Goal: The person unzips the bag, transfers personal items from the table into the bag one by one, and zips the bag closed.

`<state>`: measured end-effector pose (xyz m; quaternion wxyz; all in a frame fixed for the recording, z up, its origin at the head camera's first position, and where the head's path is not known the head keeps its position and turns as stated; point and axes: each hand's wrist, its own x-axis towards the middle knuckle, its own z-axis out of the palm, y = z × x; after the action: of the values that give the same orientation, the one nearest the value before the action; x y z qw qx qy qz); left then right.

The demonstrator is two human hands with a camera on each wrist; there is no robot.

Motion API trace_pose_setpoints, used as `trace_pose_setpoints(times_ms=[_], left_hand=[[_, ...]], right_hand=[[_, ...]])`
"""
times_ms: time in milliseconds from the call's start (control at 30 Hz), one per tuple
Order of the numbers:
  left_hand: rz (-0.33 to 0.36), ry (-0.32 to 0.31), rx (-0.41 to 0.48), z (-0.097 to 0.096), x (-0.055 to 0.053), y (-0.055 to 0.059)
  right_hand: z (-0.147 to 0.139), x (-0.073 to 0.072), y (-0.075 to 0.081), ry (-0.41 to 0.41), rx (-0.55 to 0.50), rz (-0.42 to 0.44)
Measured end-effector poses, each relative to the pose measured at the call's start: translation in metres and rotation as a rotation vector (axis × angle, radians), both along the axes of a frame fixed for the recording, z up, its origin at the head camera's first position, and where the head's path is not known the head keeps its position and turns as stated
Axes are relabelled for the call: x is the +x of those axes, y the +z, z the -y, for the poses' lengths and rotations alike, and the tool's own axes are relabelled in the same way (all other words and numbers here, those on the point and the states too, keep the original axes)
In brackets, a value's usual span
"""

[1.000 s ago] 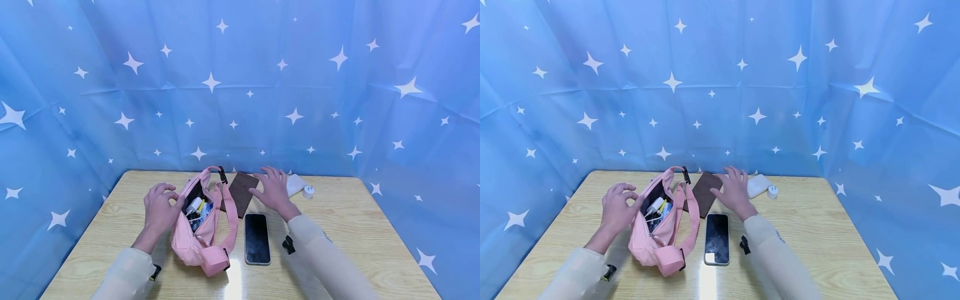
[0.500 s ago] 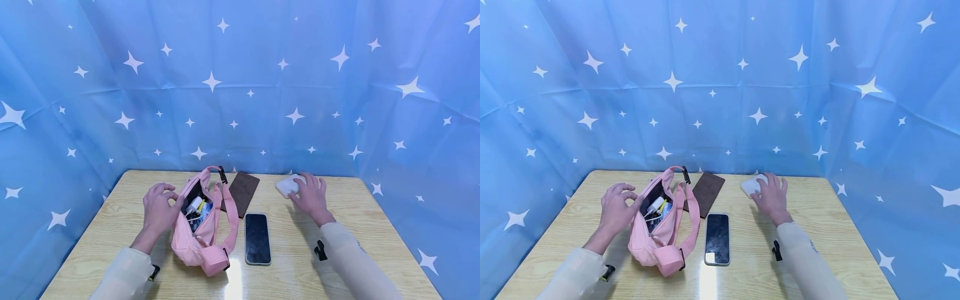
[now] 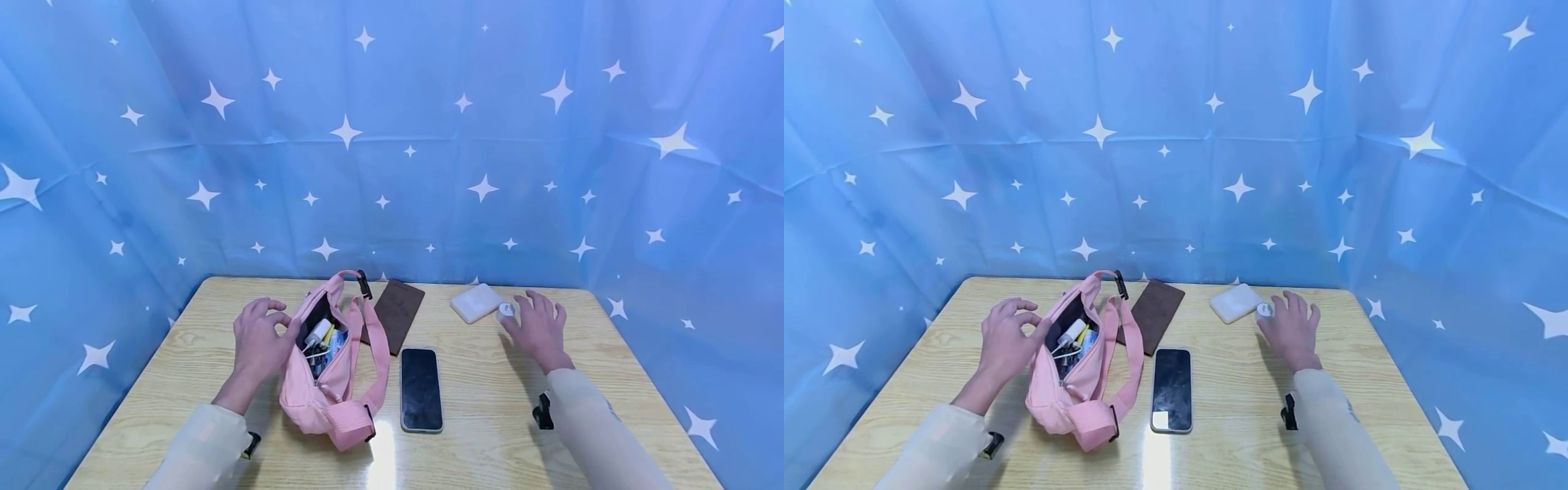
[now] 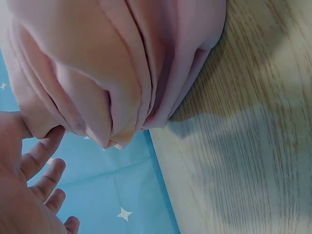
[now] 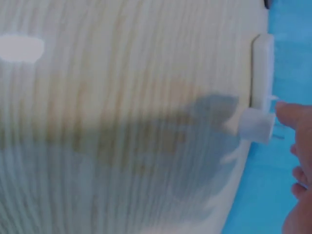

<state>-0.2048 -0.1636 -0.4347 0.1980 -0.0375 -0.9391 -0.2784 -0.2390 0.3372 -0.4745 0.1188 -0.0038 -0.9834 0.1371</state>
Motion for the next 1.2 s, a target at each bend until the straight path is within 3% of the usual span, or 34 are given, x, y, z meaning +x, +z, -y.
trace_pose_setpoints(times_ms=[200,500,833,1200], left_hand=[[-0.007,0.002,-0.003,-0.002,0.001,0.000],[0.004,0.002,-0.002,-0.002,0.001,0.001],[0.019,0.007,0.002,-0.002,0.000,-0.001],[0.017,0.005,0.003,-0.003,0.000,-0.002]], right_hand=[[-0.007,-0.005,-0.010,-0.025,0.031,0.034],[-0.006,-0.011,-0.019,-0.048,-0.013,0.082],[-0.003,-0.012,-0.022,-0.073,-0.079,0.052],[-0.003,-0.012,-0.023,-0.076,-0.071,0.039]])
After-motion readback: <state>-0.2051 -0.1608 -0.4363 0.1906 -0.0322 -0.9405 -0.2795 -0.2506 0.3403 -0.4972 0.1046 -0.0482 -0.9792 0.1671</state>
